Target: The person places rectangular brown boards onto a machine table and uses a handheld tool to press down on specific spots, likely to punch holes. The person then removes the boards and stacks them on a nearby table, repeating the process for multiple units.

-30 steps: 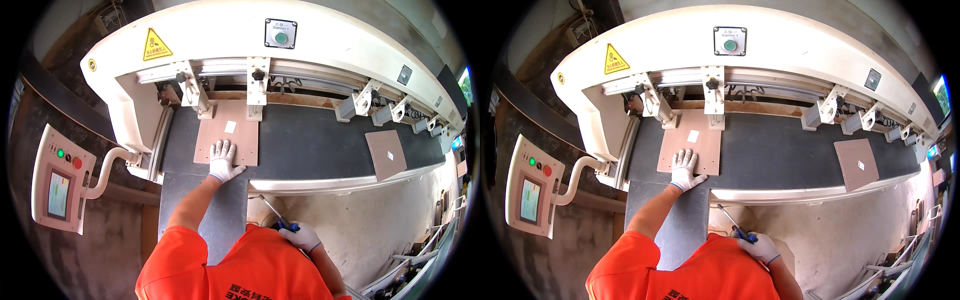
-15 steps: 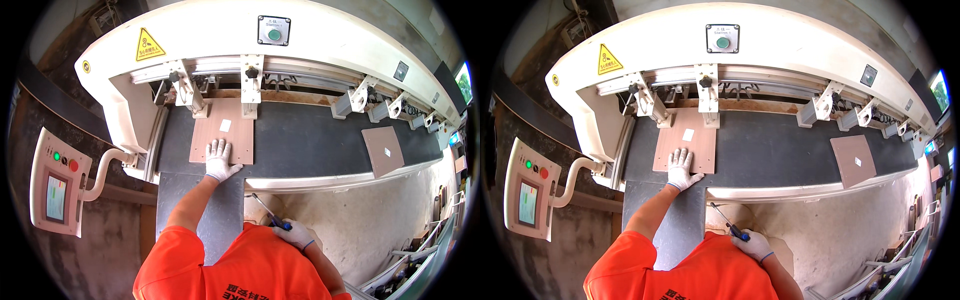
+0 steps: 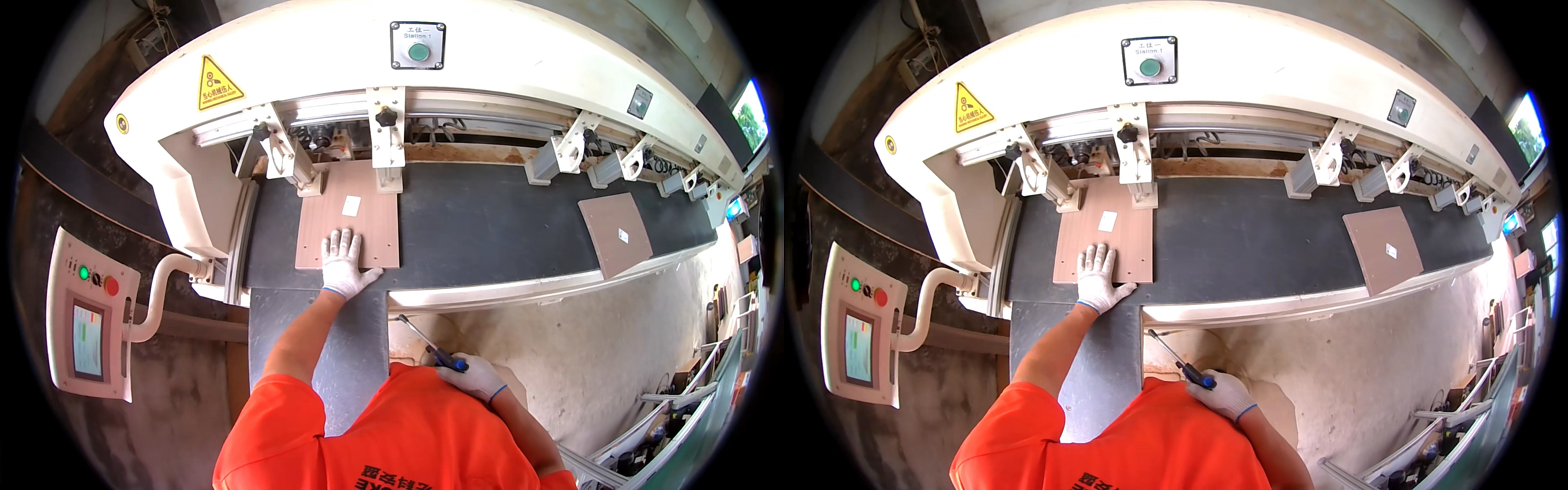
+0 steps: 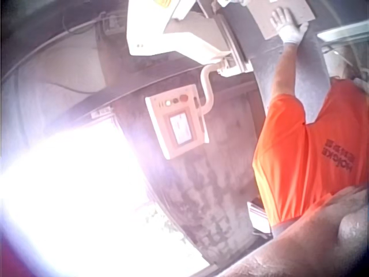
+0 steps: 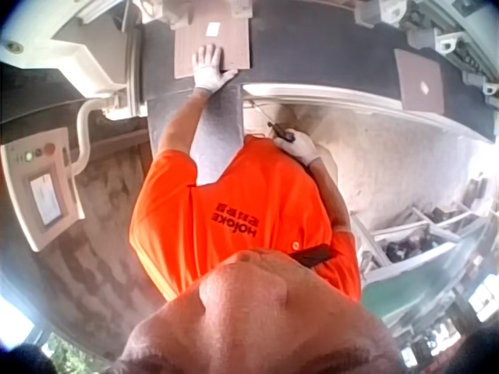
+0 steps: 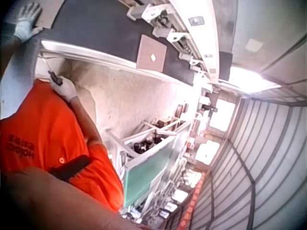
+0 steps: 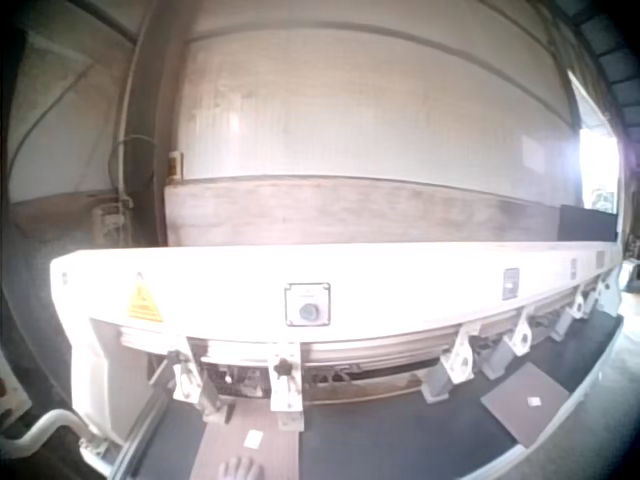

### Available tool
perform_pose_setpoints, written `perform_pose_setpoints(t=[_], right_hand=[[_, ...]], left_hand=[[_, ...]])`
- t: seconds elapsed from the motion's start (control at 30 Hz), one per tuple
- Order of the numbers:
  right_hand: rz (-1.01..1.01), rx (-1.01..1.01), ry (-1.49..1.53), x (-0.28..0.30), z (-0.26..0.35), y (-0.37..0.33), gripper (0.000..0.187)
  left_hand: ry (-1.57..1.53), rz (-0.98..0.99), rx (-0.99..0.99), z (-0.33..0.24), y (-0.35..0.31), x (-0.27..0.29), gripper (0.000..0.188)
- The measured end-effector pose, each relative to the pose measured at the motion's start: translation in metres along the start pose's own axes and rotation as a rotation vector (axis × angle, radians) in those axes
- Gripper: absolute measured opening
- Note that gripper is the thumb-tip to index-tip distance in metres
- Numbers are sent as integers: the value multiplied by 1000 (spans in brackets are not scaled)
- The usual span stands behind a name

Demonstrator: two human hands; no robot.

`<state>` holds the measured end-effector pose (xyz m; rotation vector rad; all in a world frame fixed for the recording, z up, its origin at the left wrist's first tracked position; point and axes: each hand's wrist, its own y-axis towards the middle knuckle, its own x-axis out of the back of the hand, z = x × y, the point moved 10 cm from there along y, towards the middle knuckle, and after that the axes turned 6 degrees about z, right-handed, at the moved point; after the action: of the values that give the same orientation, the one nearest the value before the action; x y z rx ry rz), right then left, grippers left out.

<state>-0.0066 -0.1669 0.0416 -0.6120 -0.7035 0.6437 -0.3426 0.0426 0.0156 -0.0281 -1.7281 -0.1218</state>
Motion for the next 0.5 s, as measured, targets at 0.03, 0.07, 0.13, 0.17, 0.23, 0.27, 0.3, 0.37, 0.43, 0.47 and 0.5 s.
perform_pose_setpoints(t=[0.03,0.07,0.13,0.17,0.23,0.27,0.3,0.37,0.43,0.47,0.5], right_hand=[[3,-4,-2,1,1,0,63],[7,-7,-3,1,1,0,63],[6,2,3,-1,-2,2,64],[5,7,7,-2,-4,3,64],[11,10,23,-4,-9,7,65],[14,11,31,-5,-9,7,65],[13,6,26,-4,-9,7,65],[11,-4,17,-2,-5,6,65],[13,-1,14,-1,-5,7,65],[13,-2,15,0,-5,7,65],[13,-3,22,0,-6,8,65]], left_hand=[[1,2,0,0,0,-1,112],[2,5,1,-1,0,-1,112],[3,7,3,-1,0,-1,113],[3,8,2,-1,1,-1,113],[1,9,1,-1,1,-1,113],[-1,10,1,-1,1,-1,113],[-3,11,0,-1,1,-1,113],[-2,8,-3,-2,1,-1,112],[-2,6,-3,-1,0,0,112],[-4,6,-4,-2,0,0,112],[-6,7,-5,-3,0,1,112]])
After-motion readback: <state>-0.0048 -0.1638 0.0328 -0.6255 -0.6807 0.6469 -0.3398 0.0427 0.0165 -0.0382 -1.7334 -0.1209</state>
